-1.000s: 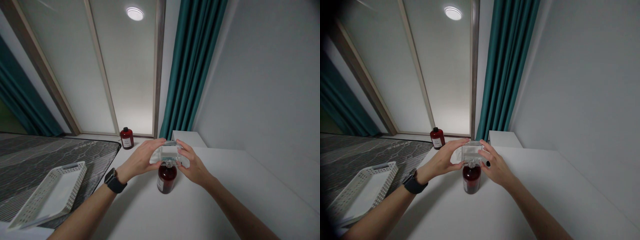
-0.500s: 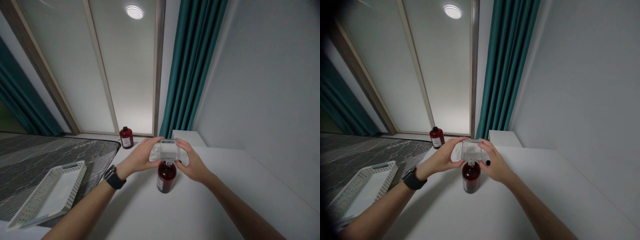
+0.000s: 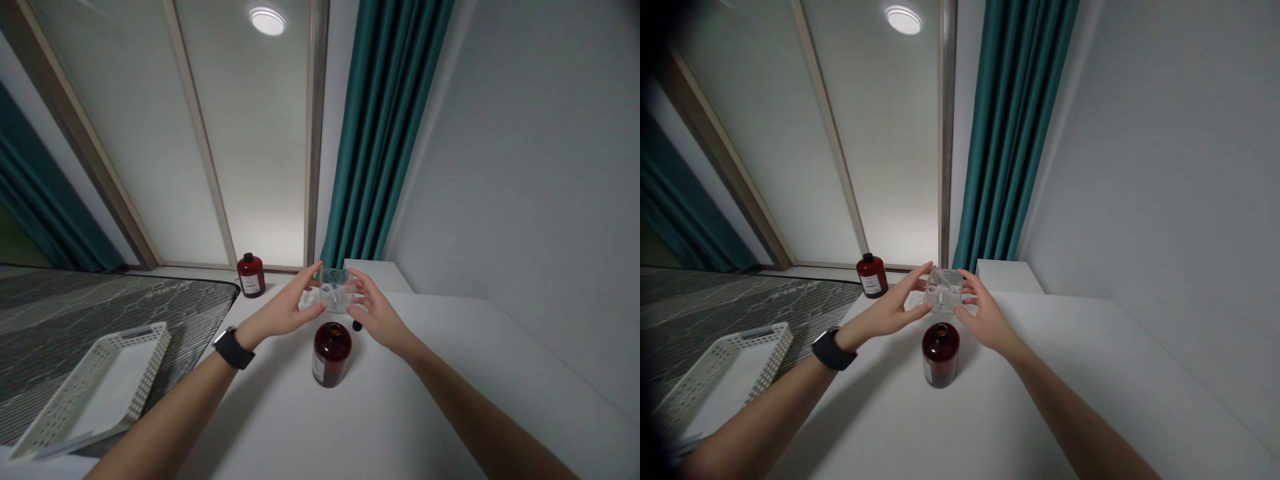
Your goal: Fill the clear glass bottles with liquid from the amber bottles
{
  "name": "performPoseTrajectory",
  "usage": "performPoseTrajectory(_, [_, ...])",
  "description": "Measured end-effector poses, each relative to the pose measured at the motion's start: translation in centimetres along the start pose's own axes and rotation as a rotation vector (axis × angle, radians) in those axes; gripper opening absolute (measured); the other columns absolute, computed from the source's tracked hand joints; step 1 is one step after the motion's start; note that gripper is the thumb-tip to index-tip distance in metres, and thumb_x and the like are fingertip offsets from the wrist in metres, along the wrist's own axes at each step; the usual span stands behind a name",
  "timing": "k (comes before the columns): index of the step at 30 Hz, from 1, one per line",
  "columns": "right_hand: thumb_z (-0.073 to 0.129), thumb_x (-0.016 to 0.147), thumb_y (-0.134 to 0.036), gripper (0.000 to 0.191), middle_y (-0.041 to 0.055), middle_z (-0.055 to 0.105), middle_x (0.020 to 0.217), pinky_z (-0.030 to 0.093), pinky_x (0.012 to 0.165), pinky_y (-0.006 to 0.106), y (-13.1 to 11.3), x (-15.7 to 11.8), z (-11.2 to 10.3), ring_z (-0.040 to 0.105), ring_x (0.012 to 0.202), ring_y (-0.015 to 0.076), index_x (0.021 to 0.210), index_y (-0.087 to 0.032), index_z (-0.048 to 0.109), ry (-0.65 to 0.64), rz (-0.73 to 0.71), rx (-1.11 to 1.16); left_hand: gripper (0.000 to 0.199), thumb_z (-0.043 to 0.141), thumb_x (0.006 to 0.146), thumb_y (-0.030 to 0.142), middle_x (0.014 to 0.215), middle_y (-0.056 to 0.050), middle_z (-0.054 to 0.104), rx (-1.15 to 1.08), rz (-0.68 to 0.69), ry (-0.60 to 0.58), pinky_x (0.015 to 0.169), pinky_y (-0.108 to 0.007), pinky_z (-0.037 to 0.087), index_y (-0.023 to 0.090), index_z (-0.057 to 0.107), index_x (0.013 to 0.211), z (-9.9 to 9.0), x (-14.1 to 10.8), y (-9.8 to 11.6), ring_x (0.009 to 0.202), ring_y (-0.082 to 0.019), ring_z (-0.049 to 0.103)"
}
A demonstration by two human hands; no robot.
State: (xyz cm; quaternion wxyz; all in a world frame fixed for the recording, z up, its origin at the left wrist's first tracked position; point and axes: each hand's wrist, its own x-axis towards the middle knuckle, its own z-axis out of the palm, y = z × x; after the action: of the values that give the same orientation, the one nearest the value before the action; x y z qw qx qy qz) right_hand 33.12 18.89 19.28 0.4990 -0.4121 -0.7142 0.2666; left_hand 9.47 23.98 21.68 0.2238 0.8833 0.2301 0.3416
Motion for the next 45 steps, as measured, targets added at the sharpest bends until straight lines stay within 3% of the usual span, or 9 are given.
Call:
performPoseTrajectory(5, [0.056, 0.09, -0.023, 0.048, 0.0062, 0.066, 0.107, 0.057, 0.088, 0.044, 0.1, 0.4, 0.3, 0.067, 0.096, 0.022, 0.137, -0.029, 0.047, -0.023, 0.201, 0.202, 0.087, 0.07, 0.086, 0.028, 0.158, -0.017, 0.033, 0.08, 0.108, -0.044, 0.112, -0.06, 0.042, 0.028, 0.018, 0.156, -0.4, 0.0, 0.2, 0.142, -0.037, 0.04])
performPoseTrajectory(11, [0.05, 0.097, -0.043, 0.046, 0.008, 0.066, 0.114, 0.055, 0.087, 0.042, -0.8, 0.3, 0.8, 0.066, 0.099, 0.0232, 0.14, -0.027, 0.045, -0.015, 0.262, 0.3, 0.075, 0.074, 0.085, 0.03, 0.143, -0.015, 0.051, 0.129, 0.062, 0.128, 0.111, -0.057, 0.043, 0.025, 0.033, 0.148, -0.5, -0.3, 0.6, 0.129, -0.033, 0.052])
performPoseTrajectory(15, [0.04, 0.101, -0.05, 0.043, 0.0079, 0.066, 0.111, 0.051, 0.093, 0.044, -0.5, -1.6, 1.0, 0.065, 0.101, 0.024, 0.136, -0.027, 0.048, 0.167, 0.253, 0.288, 0.069, 0.076, 0.084, 0.032, 0.136, -0.012, 0.056, 0.079, -0.063, 0.204, 0.107, -0.052, 0.047, 0.025, 0.039, 0.142, -1.0, -1.4, 0.6, 0.12, -0.029, 0.058])
performPoseTrajectory(18, [0.044, 0.098, -0.049, 0.044, 0.0086, 0.064, 0.11, 0.047, 0.098, 0.047, 0.3, -4.5, 2.2, 0.062, 0.105, 0.0259, 0.136, -0.026, 0.045, 0.243, 0.223, 0.17, 0.066, 0.075, 0.084, 0.031, 0.136, -0.011, 0.057, 0.051, -0.125, 0.251, 0.105, -0.051, 0.048, 0.024, 0.041, 0.14, -1.3, -2.7, 0.5, 0.117, -0.027, 0.059])
performPoseTrajectory(21, [0.063, 0.085, -0.046, 0.071, 0.0124, 0.056, 0.128, 0.043, 0.105, 0.05, 1.0, -7.2, 4.3, 0.054, 0.123, 0.0299, 0.146, -0.025, 0.033, 0.192, 0.203, 0.09, 0.062, 0.075, 0.082, 0.031, 0.132, -0.011, 0.059, 0.041, -0.164, 0.297, 0.103, -0.05, 0.051, 0.023, 0.045, 0.136, -1.2, -4.2, 0.2, 0.114, -0.027, 0.061])
performPoseTrajectory(26, [0.078, 0.065, -0.029, 0.096, 0.0135, 0.046, 0.142, 0.038, 0.111, 0.05, 0.6, -7.8, 7.5, 0.052, 0.128, 0.031, 0.146, -0.026, 0.027, 0.184, 0.319, 0.068, 0.06, 0.072, 0.083, 0.031, 0.135, -0.011, 0.056, -0.008, -0.243, 0.36, 0.103, -0.048, 0.051, 0.024, 0.045, 0.136, -0.1, -6.8, -0.9, 0.116, -0.026, 0.06])
performPoseTrajectory(33, [0.079, 0.06, -0.024, 0.075, 0.008, 0.061, 0.125, 0.045, 0.103, 0.046, 0.2, -6.2, 8.2, 0.06, 0.113, 0.0295, 0.128, -0.025, 0.048, 0.237, 0.364, 0.022, 0.06, 0.072, 0.083, 0.031, 0.136, -0.011, 0.053, -0.129, -0.315, 0.377, 0.105, -0.047, 0.049, 0.025, 0.044, 0.137, 1.4, -9.2, -3.8, 0.117, -0.026, 0.059])
performPoseTrajectory(40, [0.075, 0.064, -0.02, 0.058, 0.0039, 0.065, 0.111, 0.048, 0.097, 0.043, 1.2, -5.2, 5.7, 0.063, 0.104, 0.0252, 0.117, -0.025, 0.051, 0.019, 0.29, 0.099, 0.059, 0.072, 0.083, 0.033, 0.136, -0.012, 0.055, -0.153, -0.366, 0.344, 0.106, -0.047, 0.049, 0.023, 0.046, 0.135, 1.6, -9.8, -4.3, 0.117, -0.027, 0.06])
performPoseTrajectory(45, [0.072, 0.072, -0.023, 0.061, 0.0055, 0.065, 0.117, 0.047, 0.1, 0.043, 2.0, -4.7, 3.1, 0.063, 0.109, 0.0251, 0.128, -0.025, 0.05, -0.194, 0.295, 0.309, 0.059, 0.071, 0.081, 0.034, 0.135, -0.012, 0.058, -0.12, -0.389, 0.329, 0.103, -0.048, 0.051, 0.023, 0.047, 0.134, 1.9, -9.9, -3.7, 0.114, -0.027, 0.063])
